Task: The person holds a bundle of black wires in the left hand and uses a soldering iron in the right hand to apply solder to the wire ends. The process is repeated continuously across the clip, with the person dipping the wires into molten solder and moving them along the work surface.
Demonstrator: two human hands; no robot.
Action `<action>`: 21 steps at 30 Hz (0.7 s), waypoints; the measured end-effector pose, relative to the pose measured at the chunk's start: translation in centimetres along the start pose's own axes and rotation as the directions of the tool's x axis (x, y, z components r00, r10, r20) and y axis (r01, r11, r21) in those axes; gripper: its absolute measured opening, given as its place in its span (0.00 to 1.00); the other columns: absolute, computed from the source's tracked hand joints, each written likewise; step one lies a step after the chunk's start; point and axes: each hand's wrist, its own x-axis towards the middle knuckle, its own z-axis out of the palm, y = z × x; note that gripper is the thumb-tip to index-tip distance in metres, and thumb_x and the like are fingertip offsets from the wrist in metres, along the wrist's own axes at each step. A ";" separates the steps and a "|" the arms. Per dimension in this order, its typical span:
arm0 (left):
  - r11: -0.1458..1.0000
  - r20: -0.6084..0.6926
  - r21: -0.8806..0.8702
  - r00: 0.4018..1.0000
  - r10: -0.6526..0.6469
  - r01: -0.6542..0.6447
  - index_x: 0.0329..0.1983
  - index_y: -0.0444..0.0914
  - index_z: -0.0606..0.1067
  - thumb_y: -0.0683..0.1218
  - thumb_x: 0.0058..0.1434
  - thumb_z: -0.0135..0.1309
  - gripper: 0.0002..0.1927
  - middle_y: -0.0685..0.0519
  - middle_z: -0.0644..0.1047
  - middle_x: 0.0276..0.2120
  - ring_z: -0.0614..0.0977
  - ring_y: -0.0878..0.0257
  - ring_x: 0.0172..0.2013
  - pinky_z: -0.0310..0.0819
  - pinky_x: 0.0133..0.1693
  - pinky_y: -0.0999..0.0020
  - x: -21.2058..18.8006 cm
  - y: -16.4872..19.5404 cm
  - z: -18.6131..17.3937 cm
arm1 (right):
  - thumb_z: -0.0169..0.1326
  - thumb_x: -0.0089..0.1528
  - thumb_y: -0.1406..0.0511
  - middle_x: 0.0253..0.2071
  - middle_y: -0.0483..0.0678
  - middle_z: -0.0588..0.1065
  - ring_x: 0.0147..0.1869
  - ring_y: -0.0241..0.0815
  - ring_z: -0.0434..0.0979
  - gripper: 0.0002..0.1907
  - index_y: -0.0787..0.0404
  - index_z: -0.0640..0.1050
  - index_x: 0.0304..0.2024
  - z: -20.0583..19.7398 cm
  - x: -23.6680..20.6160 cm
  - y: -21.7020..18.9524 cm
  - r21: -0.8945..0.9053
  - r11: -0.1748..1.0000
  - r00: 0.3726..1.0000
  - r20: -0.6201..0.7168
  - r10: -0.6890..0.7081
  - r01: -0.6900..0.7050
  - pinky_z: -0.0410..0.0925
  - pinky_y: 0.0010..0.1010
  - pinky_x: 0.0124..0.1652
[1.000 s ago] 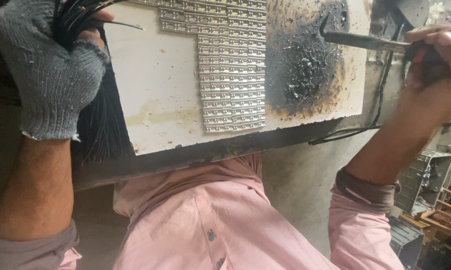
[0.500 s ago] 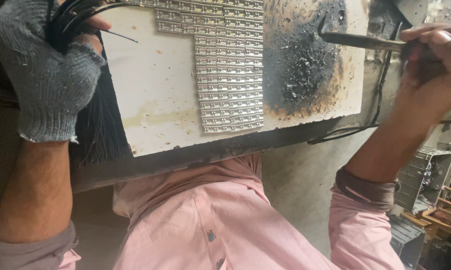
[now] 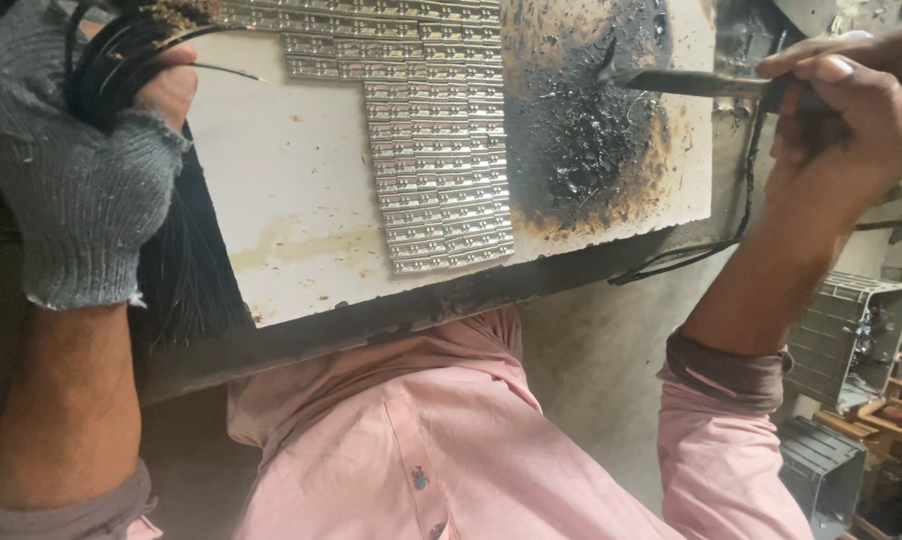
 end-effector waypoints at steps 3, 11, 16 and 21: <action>1.000 0.004 0.011 1.000 0.001 -0.001 0.49 0.28 0.80 0.32 0.73 0.53 0.07 0.45 0.82 0.40 0.85 0.61 0.39 0.81 0.43 0.73 0.2 0.1 0.1 | 0.51 0.68 0.73 0.41 0.71 0.79 0.25 0.44 0.67 0.07 0.73 0.71 0.36 0.2 -0.5 -0.2 -0.016 1.000 1.000 0.010 -0.017 0.017 0.55 0.24 0.22; 0.999 0.002 0.033 1.000 0.001 -0.001 0.50 0.28 0.79 0.34 0.76 0.56 0.04 0.45 0.82 0.41 0.85 0.61 0.41 0.81 0.45 0.73 0.3 0.2 0.2 | 0.50 0.69 0.71 0.41 0.69 0.79 0.26 0.43 0.67 0.08 0.73 0.74 0.38 0.5 -0.4 -0.7 0.028 0.996 0.994 0.075 -0.081 0.079 0.56 0.25 0.22; 0.999 -0.009 0.047 1.000 0.013 -0.012 0.48 0.29 0.79 0.35 0.75 0.58 0.02 0.46 0.81 0.39 0.85 0.60 0.39 0.80 0.43 0.71 0.5 0.4 0.2 | 0.52 0.68 0.69 0.41 0.69 0.80 0.24 0.41 0.66 0.10 0.75 0.76 0.37 -0.4 -0.6 0.5 -0.056 0.997 0.999 -0.002 -0.047 0.047 0.54 0.23 0.21; 1.000 -0.070 0.024 0.998 0.003 -0.002 0.45 0.30 0.79 0.35 0.73 0.61 0.02 0.46 0.81 0.36 0.84 0.60 0.37 0.78 0.40 0.68 0.7 0.6 0.1 | 0.50 0.70 0.70 0.42 0.69 0.79 0.28 0.42 0.70 0.09 0.74 0.75 0.38 -3.3 0.1 2.3 0.089 0.995 0.999 0.022 0.045 -0.047 0.56 0.23 0.23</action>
